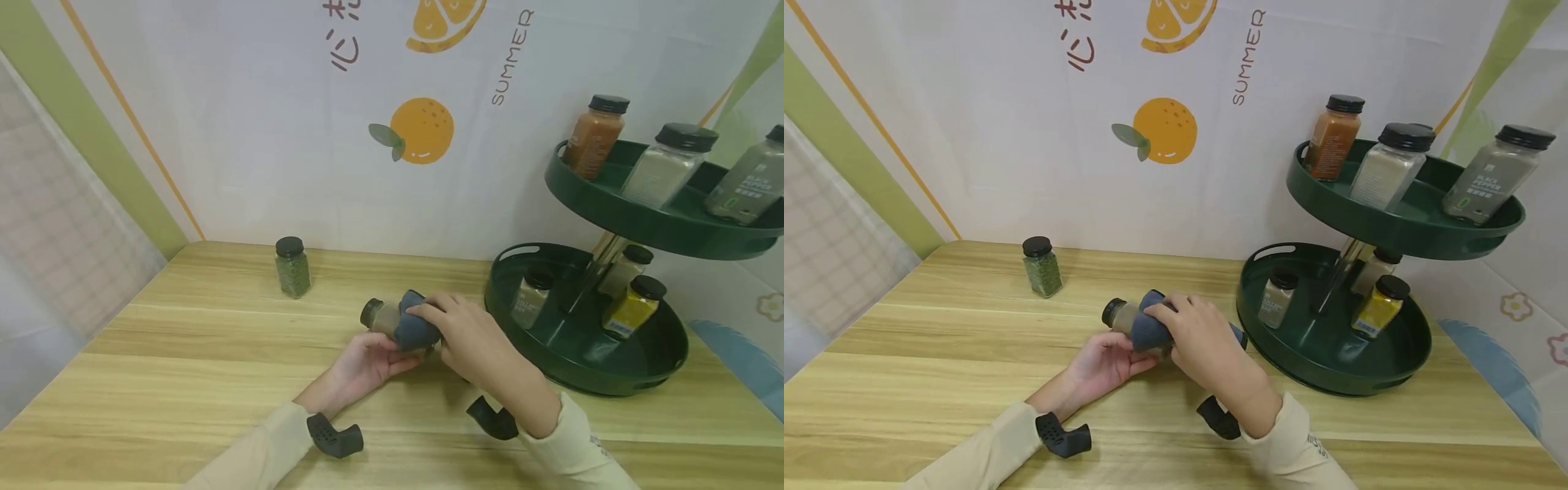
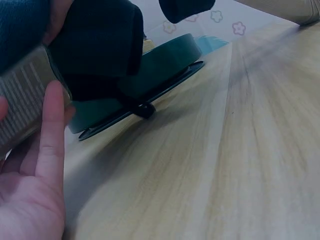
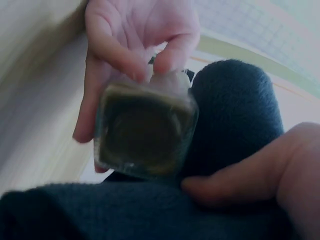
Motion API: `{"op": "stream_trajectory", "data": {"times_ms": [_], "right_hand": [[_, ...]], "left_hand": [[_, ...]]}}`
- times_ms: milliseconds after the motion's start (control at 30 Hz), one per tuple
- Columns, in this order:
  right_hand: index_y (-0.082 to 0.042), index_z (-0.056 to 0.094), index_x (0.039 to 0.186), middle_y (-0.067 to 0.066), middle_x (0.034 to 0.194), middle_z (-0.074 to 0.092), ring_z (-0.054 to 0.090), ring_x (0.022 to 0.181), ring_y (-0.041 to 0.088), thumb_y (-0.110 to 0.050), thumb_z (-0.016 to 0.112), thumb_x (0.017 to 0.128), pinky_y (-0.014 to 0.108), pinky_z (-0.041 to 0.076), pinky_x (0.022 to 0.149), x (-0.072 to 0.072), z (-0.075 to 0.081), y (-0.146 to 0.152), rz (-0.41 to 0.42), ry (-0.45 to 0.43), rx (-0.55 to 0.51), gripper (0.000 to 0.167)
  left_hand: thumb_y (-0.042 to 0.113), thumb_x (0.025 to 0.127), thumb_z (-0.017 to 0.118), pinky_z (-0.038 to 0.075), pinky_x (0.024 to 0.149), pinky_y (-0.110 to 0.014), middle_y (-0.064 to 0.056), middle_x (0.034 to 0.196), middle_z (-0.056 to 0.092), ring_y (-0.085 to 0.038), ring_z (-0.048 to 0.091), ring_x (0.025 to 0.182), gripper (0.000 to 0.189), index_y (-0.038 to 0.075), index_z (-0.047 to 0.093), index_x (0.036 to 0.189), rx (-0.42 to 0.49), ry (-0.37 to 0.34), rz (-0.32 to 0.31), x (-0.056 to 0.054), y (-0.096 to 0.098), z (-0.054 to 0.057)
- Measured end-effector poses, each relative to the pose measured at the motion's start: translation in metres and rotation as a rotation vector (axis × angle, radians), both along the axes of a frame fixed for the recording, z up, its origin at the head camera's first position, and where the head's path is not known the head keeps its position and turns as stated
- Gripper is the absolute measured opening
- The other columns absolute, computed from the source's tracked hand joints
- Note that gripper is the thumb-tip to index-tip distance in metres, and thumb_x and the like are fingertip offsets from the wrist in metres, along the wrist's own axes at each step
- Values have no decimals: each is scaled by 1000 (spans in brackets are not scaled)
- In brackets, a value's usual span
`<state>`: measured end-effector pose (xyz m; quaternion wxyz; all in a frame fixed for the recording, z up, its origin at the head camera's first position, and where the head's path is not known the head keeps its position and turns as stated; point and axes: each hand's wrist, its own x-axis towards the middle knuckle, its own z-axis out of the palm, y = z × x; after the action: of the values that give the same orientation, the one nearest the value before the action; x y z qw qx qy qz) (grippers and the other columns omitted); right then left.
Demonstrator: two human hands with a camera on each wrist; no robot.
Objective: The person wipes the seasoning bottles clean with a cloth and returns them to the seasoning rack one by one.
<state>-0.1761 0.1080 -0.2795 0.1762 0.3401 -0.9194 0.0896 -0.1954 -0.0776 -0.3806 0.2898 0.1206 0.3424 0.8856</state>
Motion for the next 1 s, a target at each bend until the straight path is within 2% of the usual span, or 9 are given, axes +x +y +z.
{"op": "stream_trajectory", "data": {"times_ms": [100, 233, 400, 500, 600, 700, 767, 900, 1000], "right_hand": [[-22, 64, 116, 0, 108, 60, 59, 100, 24, 11, 63, 70, 42, 51, 78, 1, -3, -1, -15, -12, 10, 57], [-20, 64, 115, 2, 107, 61, 60, 98, 25, 11, 62, 70, 42, 51, 80, 0, -7, -3, 14, 11, -16, 55], [-20, 64, 115, 4, 108, 61, 60, 98, 25, 12, 61, 70, 42, 50, 82, -2, -9, -6, 34, 28, -43, 55], [-20, 65, 113, 3, 108, 61, 60, 98, 25, 11, 61, 71, 41, 51, 82, -1, -7, -6, 23, 10, -32, 52], [-20, 67, 110, 1, 108, 61, 60, 98, 25, 10, 62, 71, 42, 51, 81, 2, -1, -5, -2, -34, 2, 50], [-22, 68, 109, 0, 110, 61, 60, 98, 25, 9, 64, 71, 42, 51, 80, 5, 8, -1, -35, -76, 35, 49], [-22, 69, 106, 0, 110, 62, 60, 99, 25, 6, 68, 72, 42, 52, 80, 8, 13, 3, -59, -84, 59, 45], [-21, 70, 104, 2, 110, 64, 60, 98, 26, 0, 73, 71, 43, 52, 78, 12, 22, 10, -116, -61, 102, 39], [-19, 67, 109, 5, 110, 64, 59, 97, 28, 2, 68, 72, 45, 52, 75, 13, 25, 14, -201, -40, 106, 42]], "left_hand": [[-4, 84, 29, 50, 90, -32, -2, 115, 62, -18, 63, 99, 52, 4, 34, 134, -29, 28, -20, 0, 0, -2], [-6, 83, 27, 50, 89, -36, -2, 111, 64, -18, 64, 96, 55, 7, 35, 135, -50, 90, -74, 1, 2, -3], [-9, 80, 29, 51, 87, -37, -3, 110, 61, -20, 64, 96, 63, 2, 23, 142, -93, 160, -93, 2, 4, -2], [-8, 79, 30, 50, 88, -37, -2, 107, 61, -17, 63, 93, 67, 3, 20, 144, -107, 142, -73, 2, 4, -1], [-6, 79, 30, 50, 87, -37, 0, 105, 64, -15, 64, 90, 62, 6, 31, 140, -98, 108, -34, 3, 4, -1], [-4, 81, 29, 50, 86, -36, 2, 98, 68, -14, 66, 86, 48, 8, 49, 123, -81, 71, 27, 3, 4, 0], [-4, 81, 29, 50, 86, -35, 1, 97, 68, -14, 66, 86, 41, 9, 52, 114, -63, 45, 62, 2, 4, 0], [-4, 82, 28, 50, 87, -34, -2, 97, 64, -16, 66, 88, 35, 7, 46, 111, -48, 7, 95, 1, 4, 1], [-3, 83, 27, 49, 91, -34, -3, 103, 61, -17, 65, 93, 37, 6, 38, 117, -38, -8, 101, 0, 3, 2]]}}
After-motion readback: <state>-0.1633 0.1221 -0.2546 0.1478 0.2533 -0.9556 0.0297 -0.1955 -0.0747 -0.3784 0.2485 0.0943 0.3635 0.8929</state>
